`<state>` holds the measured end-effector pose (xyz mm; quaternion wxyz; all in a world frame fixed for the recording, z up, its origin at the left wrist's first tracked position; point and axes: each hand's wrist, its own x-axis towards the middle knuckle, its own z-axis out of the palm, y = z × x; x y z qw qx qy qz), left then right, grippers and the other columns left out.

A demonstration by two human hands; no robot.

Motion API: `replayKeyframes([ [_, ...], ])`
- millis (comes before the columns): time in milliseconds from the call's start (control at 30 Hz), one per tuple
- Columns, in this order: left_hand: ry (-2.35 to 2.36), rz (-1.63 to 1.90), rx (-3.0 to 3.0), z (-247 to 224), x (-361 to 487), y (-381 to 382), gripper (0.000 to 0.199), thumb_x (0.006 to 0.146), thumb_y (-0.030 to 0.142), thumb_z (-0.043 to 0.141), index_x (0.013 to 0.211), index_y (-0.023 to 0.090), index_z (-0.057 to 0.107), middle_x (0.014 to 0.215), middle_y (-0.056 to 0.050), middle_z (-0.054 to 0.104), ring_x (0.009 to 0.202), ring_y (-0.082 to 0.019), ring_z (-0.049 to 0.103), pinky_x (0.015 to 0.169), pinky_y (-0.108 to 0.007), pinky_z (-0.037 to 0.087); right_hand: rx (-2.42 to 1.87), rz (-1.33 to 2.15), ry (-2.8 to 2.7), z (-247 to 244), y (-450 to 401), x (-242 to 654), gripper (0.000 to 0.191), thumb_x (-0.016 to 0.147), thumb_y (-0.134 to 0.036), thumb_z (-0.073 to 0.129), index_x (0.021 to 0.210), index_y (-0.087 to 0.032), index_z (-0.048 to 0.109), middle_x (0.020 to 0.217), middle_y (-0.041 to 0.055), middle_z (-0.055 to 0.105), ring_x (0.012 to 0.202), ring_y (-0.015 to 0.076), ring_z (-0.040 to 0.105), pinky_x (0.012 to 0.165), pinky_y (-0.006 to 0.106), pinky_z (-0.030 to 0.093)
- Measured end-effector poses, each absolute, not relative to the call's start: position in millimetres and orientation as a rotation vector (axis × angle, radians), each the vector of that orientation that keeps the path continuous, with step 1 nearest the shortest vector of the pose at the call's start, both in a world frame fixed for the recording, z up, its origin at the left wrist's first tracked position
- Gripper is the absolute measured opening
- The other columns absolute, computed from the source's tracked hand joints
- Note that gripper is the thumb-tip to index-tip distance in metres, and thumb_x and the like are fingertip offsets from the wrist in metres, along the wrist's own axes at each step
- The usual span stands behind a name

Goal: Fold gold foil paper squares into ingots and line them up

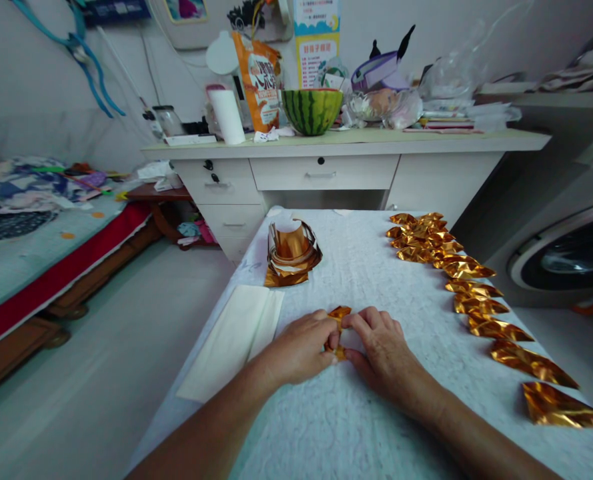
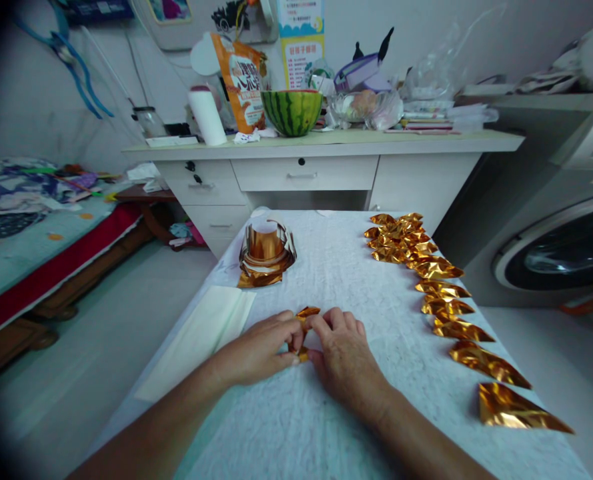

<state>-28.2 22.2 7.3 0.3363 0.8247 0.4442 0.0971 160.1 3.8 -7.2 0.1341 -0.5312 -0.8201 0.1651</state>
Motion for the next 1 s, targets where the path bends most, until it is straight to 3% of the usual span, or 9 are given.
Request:
replayKeyframes([
  [200, 1.167, 0.312, 2.153, 2.7, -29.6, 21.2, 0.013, 0.075, 0.013, 0.058, 0.081, 0.021, 0.049, 0.091, 0.001, 0.055, 0.085, -0.016, 0.054, 0.072, -0.025, 0.04, -1.501, 0.485, -2.363, -7.0, 5.7, 172.4, 0.043, 0.077, -0.01, 0.058, 0.117, -0.025, 0.053, 0.109, 0.0087, 0.054, 0.097, 0.0273, 0.049, 0.084, 0.043, 0.039],
  [333, 1.232, 0.324, 2.096, 5.6, -28.6, 19.2, 0.029, 0.073, 0.017, 0.063, 0.096, 0.023, 0.046, 0.094, 0.001, 0.057, 0.085, -0.018, 0.056, 0.073, -0.028, 0.043, -1.413, 0.555, -2.28, -12.1, 11.7, 183.4, 0.035, 0.075, -0.014, 0.061, 0.108, -0.019, 0.05, 0.105, 0.0085, 0.055, 0.095, 0.0252, 0.05, 0.082, 0.039, 0.041],
  [467, 1.305, 0.401, 2.132, 7.2, -27.5, 17.5, 0.061, 0.07, 0.021, 0.07, 0.124, 0.022, 0.04, 0.12, -0.007, 0.052, 0.114, -0.025, 0.05, 0.097, -0.036, 0.041, -1.481, 0.466, -2.136, -20.7, 22.0, 190.3, 0.018, 0.082, -0.021, 0.057, 0.098, -0.016, 0.052, 0.097, 0.0094, 0.056, 0.09, 0.0242, 0.051, 0.081, 0.038, 0.042],
  [567, 1.39, 0.419, 2.196, 5.6, -28.3, 19.1, 0.086, 0.064, 0.026, 0.078, 0.138, 0.023, 0.033, 0.135, -0.011, 0.042, 0.127, -0.031, 0.038, 0.108, -0.045, 0.032, -1.522, 0.328, -2.141, -26.7, 27.3, 191.5, 0.023, 0.086, -0.026, 0.056, 0.105, -0.015, 0.057, 0.101, 0.0111, 0.057, 0.093, 0.0261, 0.051, 0.083, 0.041, 0.041],
  [667, 1.307, 0.419, 2.229, 5.2, -29.5, 21.7, 0.076, 0.066, 0.026, 0.078, 0.133, 0.026, 0.042, 0.141, -0.008, 0.039, 0.132, -0.031, 0.035, 0.11, -0.045, 0.03, -1.564, 0.292, -2.182, -28.8, 28.5, 190.4, 0.021, 0.087, -0.029, 0.057, 0.103, -0.017, 0.063, 0.099, 0.0101, 0.058, 0.091, 0.0264, 0.052, 0.082, 0.041, 0.04],
  [833, 1.1, 0.445, 2.24, 10.1, -29.1, 22.3, 0.054, 0.075, 0.021, 0.074, 0.123, 0.027, 0.05, 0.123, -0.004, 0.055, 0.118, -0.024, 0.047, 0.102, -0.039, 0.038, -1.621, 0.324, -2.151, -25.4, 28.8, 188.3, 0.012, 0.084, -0.028, 0.059, 0.09, -0.019, 0.063, 0.094, 0.0084, 0.059, 0.088, 0.025, 0.052, 0.079, 0.038, 0.04],
  [1000, 1.099, 0.392, 2.273, 14.3, -28.1, 20.6, 0.048, 0.077, 0.022, 0.073, 0.121, 0.025, 0.054, 0.116, -0.004, 0.056, 0.112, -0.025, 0.048, 0.098, -0.038, 0.04, -1.644, 0.435, -2.095, -18.4, 29.4, 187.0, 0.008, 0.082, -0.026, 0.056, 0.084, -0.019, 0.059, 0.082, 0.0053, 0.062, 0.08, 0.0222, 0.054, 0.074, 0.034, 0.04],
])
